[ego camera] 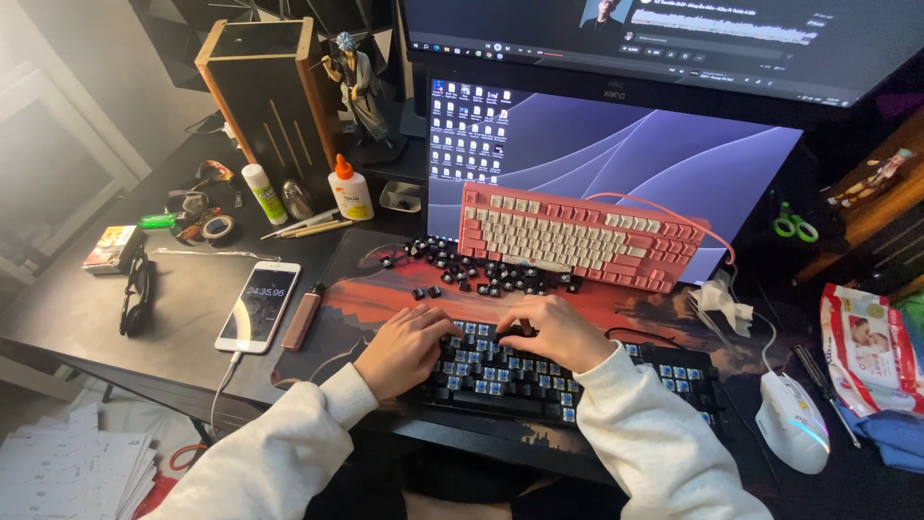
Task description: Manually installing keycaps onto the switches of a mechanical keyboard.
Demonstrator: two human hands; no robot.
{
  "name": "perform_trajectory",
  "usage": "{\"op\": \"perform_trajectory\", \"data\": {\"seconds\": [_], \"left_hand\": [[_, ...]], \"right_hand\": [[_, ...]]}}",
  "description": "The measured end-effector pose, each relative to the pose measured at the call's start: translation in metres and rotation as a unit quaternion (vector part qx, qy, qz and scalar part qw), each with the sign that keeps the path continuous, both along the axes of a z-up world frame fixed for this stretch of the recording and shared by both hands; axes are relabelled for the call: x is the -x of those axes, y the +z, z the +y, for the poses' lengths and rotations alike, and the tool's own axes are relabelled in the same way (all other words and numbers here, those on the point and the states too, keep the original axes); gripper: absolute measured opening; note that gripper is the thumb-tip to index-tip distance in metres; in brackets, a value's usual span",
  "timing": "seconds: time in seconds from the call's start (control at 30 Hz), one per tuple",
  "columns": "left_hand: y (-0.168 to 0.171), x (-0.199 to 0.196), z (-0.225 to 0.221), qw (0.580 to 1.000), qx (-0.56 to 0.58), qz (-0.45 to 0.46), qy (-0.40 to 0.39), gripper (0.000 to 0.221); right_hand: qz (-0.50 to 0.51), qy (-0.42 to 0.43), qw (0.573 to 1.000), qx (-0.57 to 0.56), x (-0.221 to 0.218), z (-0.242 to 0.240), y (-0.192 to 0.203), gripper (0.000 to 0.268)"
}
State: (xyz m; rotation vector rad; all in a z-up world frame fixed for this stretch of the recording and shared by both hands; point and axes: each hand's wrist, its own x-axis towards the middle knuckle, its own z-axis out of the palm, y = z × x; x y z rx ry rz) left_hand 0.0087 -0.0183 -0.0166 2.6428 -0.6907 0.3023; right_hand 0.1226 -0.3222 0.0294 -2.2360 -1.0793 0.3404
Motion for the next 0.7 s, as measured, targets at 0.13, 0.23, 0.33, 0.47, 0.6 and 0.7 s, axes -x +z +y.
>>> {"op": "perform_trajectory", "data": {"seconds": [0.13,0.23,0.33,0.47,0.6,0.7], "left_hand": [[0.002,0.001,0.001,1.000,-0.009,0.005,-0.008,0.039],[0.012,0.007,-0.004,1.000,-0.008,0.000,-0.023,0.045],[0.021,0.014,-0.012,0.999,-0.033,-0.015,-0.037,0.039],[0.028,0.019,-0.020,0.997,-0.055,-0.030,-0.043,0.035],[0.030,0.020,-0.025,0.998,-0.051,-0.017,-0.041,0.043],[0.033,0.024,-0.029,0.997,-0.054,-0.005,-0.046,0.051]], "right_hand": [[-0.010,0.011,1.000,-0.002,-0.001,-0.003,-0.002,0.010],[-0.031,0.024,0.999,-0.017,-0.001,-0.006,0.001,0.011],[0.012,-0.014,0.999,-0.051,0.002,-0.010,0.008,0.014],[-0.003,-0.016,0.999,-0.043,0.001,-0.014,0.000,0.015],[-0.023,0.016,0.999,-0.015,0.004,-0.012,-0.001,0.009],[-0.027,0.024,0.999,-0.017,0.001,-0.014,-0.005,0.011]]}}
